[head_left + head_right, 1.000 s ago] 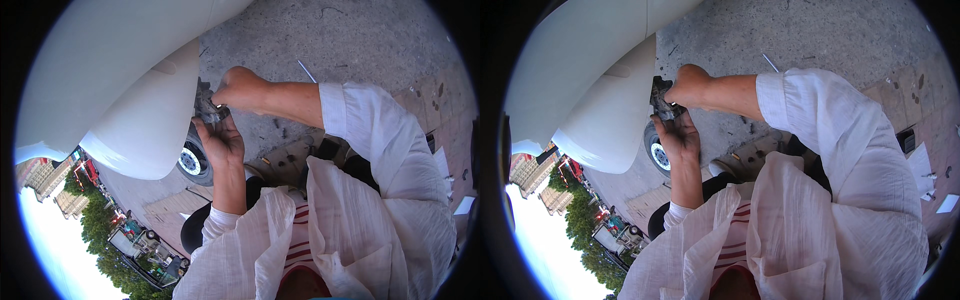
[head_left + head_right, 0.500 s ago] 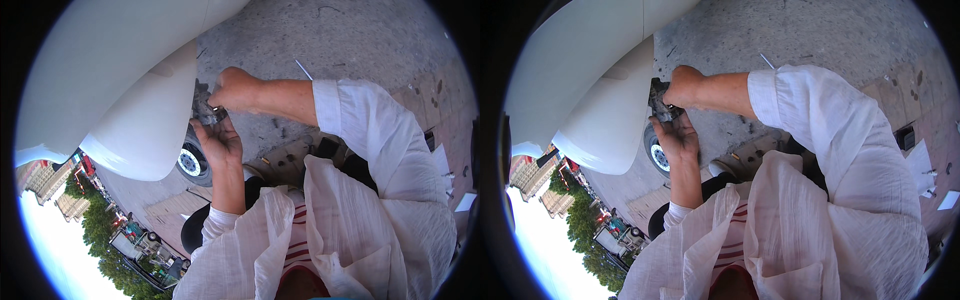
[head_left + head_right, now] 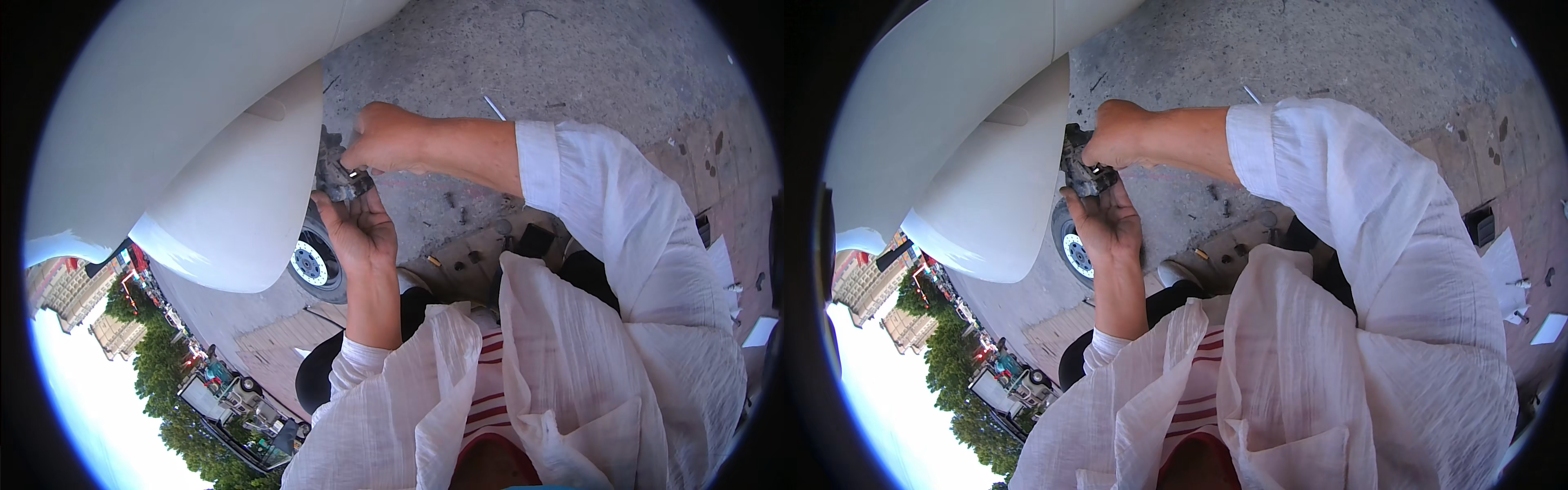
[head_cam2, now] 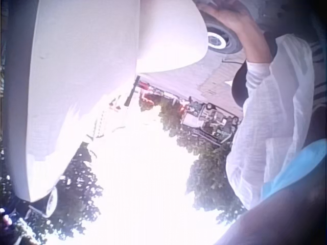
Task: The person works on a small metal component near the front wheel of a white scooter, repeatedly inserting and removing a small pin or clip with their fingers. They rotate the part to access different sides and continue the same insertion/removal cycle throughout the clip.
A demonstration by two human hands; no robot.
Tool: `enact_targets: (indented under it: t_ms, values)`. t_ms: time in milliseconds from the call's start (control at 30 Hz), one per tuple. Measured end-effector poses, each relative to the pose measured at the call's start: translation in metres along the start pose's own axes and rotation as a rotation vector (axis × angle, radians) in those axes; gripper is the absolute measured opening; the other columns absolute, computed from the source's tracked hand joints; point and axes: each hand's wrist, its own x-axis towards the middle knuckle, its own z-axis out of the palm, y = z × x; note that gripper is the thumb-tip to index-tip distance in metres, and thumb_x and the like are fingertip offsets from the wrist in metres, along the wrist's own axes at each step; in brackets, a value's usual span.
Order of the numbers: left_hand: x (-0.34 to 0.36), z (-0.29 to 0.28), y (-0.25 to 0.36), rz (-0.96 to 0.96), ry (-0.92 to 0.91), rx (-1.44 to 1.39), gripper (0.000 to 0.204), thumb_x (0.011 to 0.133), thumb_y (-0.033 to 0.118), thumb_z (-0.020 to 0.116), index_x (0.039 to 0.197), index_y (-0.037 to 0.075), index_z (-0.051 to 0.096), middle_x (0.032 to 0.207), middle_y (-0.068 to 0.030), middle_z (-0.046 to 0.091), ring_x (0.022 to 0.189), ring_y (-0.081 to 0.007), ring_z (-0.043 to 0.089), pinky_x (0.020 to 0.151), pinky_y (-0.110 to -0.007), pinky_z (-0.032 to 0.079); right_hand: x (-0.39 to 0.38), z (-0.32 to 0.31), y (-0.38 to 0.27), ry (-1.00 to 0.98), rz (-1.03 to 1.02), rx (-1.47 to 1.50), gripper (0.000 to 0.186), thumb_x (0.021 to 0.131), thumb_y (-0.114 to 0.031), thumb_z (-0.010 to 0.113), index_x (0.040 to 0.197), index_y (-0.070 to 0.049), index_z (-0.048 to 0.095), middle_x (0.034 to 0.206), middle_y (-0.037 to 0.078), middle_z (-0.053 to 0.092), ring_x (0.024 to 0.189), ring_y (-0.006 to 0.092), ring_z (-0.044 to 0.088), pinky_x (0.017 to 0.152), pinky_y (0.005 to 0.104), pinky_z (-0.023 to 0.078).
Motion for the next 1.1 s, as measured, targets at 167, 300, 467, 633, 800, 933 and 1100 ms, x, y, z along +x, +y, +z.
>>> enact_targets:
  t_ms: [167, 300, 467, 633, 800, 933, 1100]
  values:
    - [0.000, 0.000, 0.000, -0.006, -0.010, 0.006, 0.050, 0.095, 0.036, 0.058, 0.127, -0.001, 0.048, 0.127, -0.0122, 0.057, 0.118, -0.0207, 0.056, 0.105, -0.033, 0.047, 0.006, 0.004, 0.001, -0.016, 0.010, -0.024, 0.028, 0.070, -0.016, 0.069, 0.078, 0.011, 0.064, 0.070, 0.017, 0.063, 0.060, 0.0207, 0.059, 0.053, 0.0343, 0.047]
    - [-0.001, -0.001, 0.001, -0.012, -0.016, -0.004, 0.050, 0.095, 0.036, 0.057, 0.128, 0.000, 0.048, 0.128, -0.0118, 0.057, 0.119, -0.0206, 0.056, 0.105, -0.033, 0.046, -0.001, 0.000, 0.013, -0.066, 0.006, 0.070, 0.029, 0.072, -0.015, 0.069, 0.083, 0.011, 0.065, 0.072, 0.016, 0.063, 0.060, 0.0199, 0.059, 0.054, 0.0329, 0.049]
    - [-0.002, 0.001, 0.001, 0.001, -0.021, 0.010, 0.048, 0.096, 0.036, 0.056, 0.129, 0.001, 0.048, 0.129, -0.0110, 0.057, 0.120, -0.0200, 0.055, 0.107, -0.033, 0.045, -0.007, 0.002, 0.014, -0.076, 0.019, 0.105, 0.026, 0.073, -0.014, 0.068, 0.084, 0.010, 0.066, 0.073, 0.014, 0.064, 0.061, 0.0195, 0.060, 0.053, 0.0311, 0.049]
    - [0.003, -0.002, 0.000, -0.001, -0.028, 0.047, 0.050, 0.095, 0.040, 0.055, 0.128, 0.002, 0.050, 0.128, -0.0109, 0.057, 0.122, -0.0215, 0.054, 0.108, -0.035, 0.043, -0.002, 0.002, 0.006, -0.126, 0.095, 0.164, 0.024, 0.074, -0.012, 0.070, 0.086, 0.009, 0.067, 0.073, 0.014, 0.063, 0.060, 0.0186, 0.059, 0.052, 0.0312, 0.049]
    - [-0.001, 0.003, 0.001, 0.005, 0.033, 0.069, 0.052, 0.096, 0.042, 0.053, 0.129, 0.001, 0.050, 0.129, -0.0121, 0.057, 0.123, -0.0228, 0.053, 0.108, -0.035, 0.043, -0.001, -0.003, 0.018, -0.237, 0.082, 0.321, 0.029, 0.082, -0.021, 0.071, 0.092, 0.006, 0.066, 0.081, 0.011, 0.062, 0.064, 0.0161, 0.056, 0.057, 0.0295, 0.048]
    - [0.000, 0.004, 0.001, 0.017, 0.034, 0.084, 0.053, 0.096, 0.042, 0.052, 0.128, 0.000, 0.050, 0.129, -0.0130, 0.056, 0.122, -0.0236, 0.053, 0.108, -0.035, 0.043, 0.010, 0.000, 0.041, -0.328, 0.071, 0.464, 0.035, 0.089, -0.031, 0.068, 0.096, 0.003, 0.065, 0.088, 0.008, 0.061, 0.074, 0.0143, 0.054, 0.067, 0.0279, 0.047]
    - [0.000, 0.003, 0.002, 0.027, 0.048, 0.084, 0.052, 0.096, 0.041, 0.052, 0.127, -0.001, 0.051, 0.129, -0.0133, 0.056, 0.122, -0.0234, 0.054, 0.107, -0.036, 0.044, 0.011, 0.005, 0.039, -0.369, 0.051, 0.492, 0.036, 0.091, -0.032, 0.065, 0.099, 0.002, 0.065, 0.089, 0.006, 0.061, 0.078, 0.0135, 0.052, 0.071, 0.0280, 0.046]
